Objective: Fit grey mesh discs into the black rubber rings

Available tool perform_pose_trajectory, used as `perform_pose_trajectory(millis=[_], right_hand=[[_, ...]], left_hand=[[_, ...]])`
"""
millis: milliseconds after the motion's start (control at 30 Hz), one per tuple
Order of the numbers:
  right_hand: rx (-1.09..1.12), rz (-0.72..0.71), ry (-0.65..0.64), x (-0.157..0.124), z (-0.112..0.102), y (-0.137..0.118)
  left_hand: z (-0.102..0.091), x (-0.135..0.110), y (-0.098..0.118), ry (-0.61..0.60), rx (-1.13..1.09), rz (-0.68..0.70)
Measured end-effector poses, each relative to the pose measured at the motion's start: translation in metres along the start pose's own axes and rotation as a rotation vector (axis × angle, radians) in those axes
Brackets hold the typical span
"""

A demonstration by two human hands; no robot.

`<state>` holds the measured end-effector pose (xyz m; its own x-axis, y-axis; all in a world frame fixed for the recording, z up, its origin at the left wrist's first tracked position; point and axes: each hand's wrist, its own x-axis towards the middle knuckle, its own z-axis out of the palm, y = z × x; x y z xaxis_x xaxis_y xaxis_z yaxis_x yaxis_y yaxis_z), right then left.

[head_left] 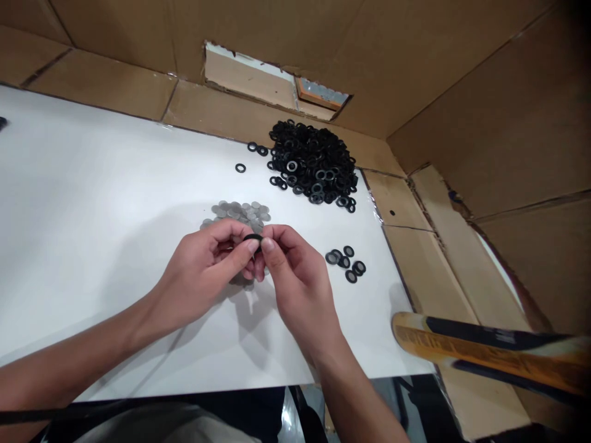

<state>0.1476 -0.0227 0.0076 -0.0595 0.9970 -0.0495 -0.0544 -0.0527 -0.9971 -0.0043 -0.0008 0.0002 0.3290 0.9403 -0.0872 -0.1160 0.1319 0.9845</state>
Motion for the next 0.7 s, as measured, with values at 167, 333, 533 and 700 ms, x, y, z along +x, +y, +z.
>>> perform_pose_trajectory(millis=[167, 333, 533, 700], right_hand=[[-0.036, -0.075, 0.026, -0.003, 0.004, 0.003], [-0.181, -0.151, 0.076, -0.007, 0.005, 0.010], [-0.186, -0.175, 0.112, -0.005, 0.006, 0.006], [-0.114, -0.061, 0.123, -0.005, 0.004, 0.000]], left_hand=[[0.001, -0.002, -0.001, 0.019, -0.011, 0.004], [0.000, -0.003, -0.001, 0.046, 0.017, -0.004], [-0.001, -0.003, -0.002, 0.122, 0.025, -0.033], [0.001, -0.003, 0.002, 0.159, 0.014, -0.049]])
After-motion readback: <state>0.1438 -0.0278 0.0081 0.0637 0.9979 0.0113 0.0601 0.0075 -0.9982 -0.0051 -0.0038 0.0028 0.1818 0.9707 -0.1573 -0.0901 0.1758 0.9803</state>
